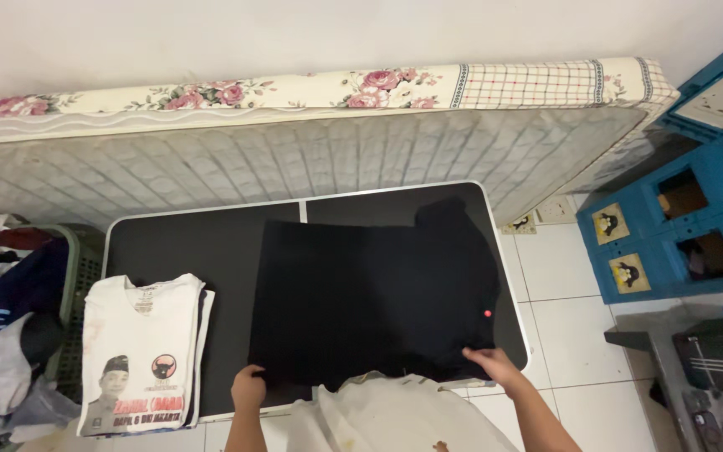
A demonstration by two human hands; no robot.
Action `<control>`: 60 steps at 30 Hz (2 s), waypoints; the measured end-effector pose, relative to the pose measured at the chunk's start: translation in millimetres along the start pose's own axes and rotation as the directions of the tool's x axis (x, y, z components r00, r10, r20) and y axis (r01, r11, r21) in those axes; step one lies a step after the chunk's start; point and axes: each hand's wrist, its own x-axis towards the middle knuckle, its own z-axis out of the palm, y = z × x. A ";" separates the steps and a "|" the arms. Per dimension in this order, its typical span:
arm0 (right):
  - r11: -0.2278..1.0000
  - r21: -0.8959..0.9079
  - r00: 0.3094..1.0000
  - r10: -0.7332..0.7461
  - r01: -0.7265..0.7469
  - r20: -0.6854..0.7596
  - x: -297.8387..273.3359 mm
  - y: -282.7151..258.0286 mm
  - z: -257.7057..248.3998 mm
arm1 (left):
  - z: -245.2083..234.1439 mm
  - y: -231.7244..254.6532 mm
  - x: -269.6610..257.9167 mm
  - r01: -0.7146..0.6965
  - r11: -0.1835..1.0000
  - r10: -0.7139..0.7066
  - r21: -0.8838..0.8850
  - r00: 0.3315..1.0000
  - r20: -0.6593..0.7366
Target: The person folds two shirts on a black folding table. They pick up a black t-shirt from a laundry basket, lay it flat, and fold the sleeves and body into a rectangle before placing it on top of another folded shirt.
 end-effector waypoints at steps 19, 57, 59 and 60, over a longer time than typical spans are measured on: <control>0.941 0.294 0.942 0.067 -0.170 0.329 -15.4 68.8 -26.2 | 45.4 -1.5 -70.3 0.794 0.456 -0.543 -0.402 0.606 0.581; 0.662 0.730 0.979 -0.033 0.172 -0.201 57.9 -72.1 -67.5 | 2.5 56.2 72.4 0.426 -0.075 -0.147 -0.901 0.889 0.433; 0.726 0.677 0.979 0.028 0.121 -0.204 62.1 -48.0 -58.4 | 7.2 54.5 60.3 0.473 -0.013 -0.305 -0.881 0.837 0.454; 0.810 0.586 0.976 0.126 0.002 -0.177 61.9 -38.5 -53.6 | 9.1 51.4 52.0 0.492 0.023 -0.338 -0.870 0.823 0.456</control>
